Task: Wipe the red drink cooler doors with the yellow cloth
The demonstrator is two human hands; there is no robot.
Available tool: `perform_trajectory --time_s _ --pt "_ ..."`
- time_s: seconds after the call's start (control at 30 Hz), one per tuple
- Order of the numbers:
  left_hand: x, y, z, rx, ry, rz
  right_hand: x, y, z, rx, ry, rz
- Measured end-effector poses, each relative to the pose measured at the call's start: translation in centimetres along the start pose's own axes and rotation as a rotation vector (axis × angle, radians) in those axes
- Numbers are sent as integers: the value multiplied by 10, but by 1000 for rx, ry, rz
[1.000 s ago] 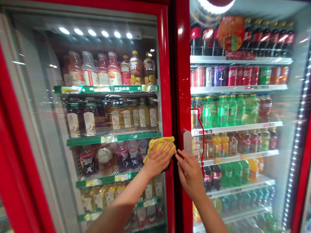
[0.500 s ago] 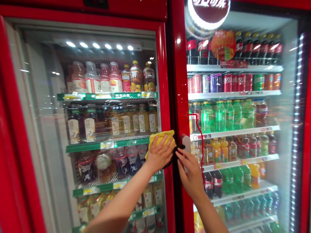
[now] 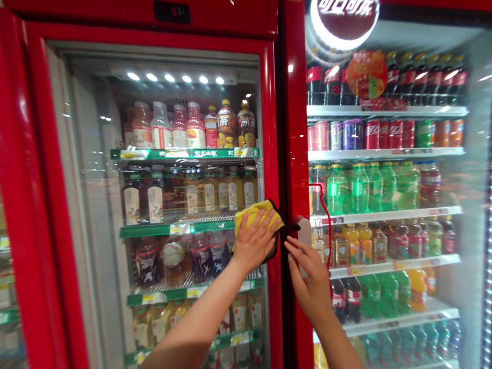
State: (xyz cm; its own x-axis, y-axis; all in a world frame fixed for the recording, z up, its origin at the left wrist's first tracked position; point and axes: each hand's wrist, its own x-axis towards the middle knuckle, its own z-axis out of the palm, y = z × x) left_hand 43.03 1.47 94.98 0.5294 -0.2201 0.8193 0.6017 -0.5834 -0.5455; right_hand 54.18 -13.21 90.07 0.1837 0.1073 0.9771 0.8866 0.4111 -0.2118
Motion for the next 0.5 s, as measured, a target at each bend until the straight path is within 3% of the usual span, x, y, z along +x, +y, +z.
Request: perform_trajectory --time_s 0.1,0.2,0.27,0.37,0.43,0.5 --pt "22 -26 -7 -4 12 -140 1 -3 8 13 -19 -21" --pt "5 -25 -9 26 24 -264 -7 1 9 10 -22 -2" --pt "-18 -11 -6 43 26 -240 -9 4 7 2 -24 23" --pt "-37 5 -1 20 25 -59 -4 3 9 2 -31 18" --pt "-28 -3 -2 -3 24 -12 2 0 14 9 -38 -6" --pt "-8 -24 -8 -18 23 -61 7 -2 20 10 -55 -30"
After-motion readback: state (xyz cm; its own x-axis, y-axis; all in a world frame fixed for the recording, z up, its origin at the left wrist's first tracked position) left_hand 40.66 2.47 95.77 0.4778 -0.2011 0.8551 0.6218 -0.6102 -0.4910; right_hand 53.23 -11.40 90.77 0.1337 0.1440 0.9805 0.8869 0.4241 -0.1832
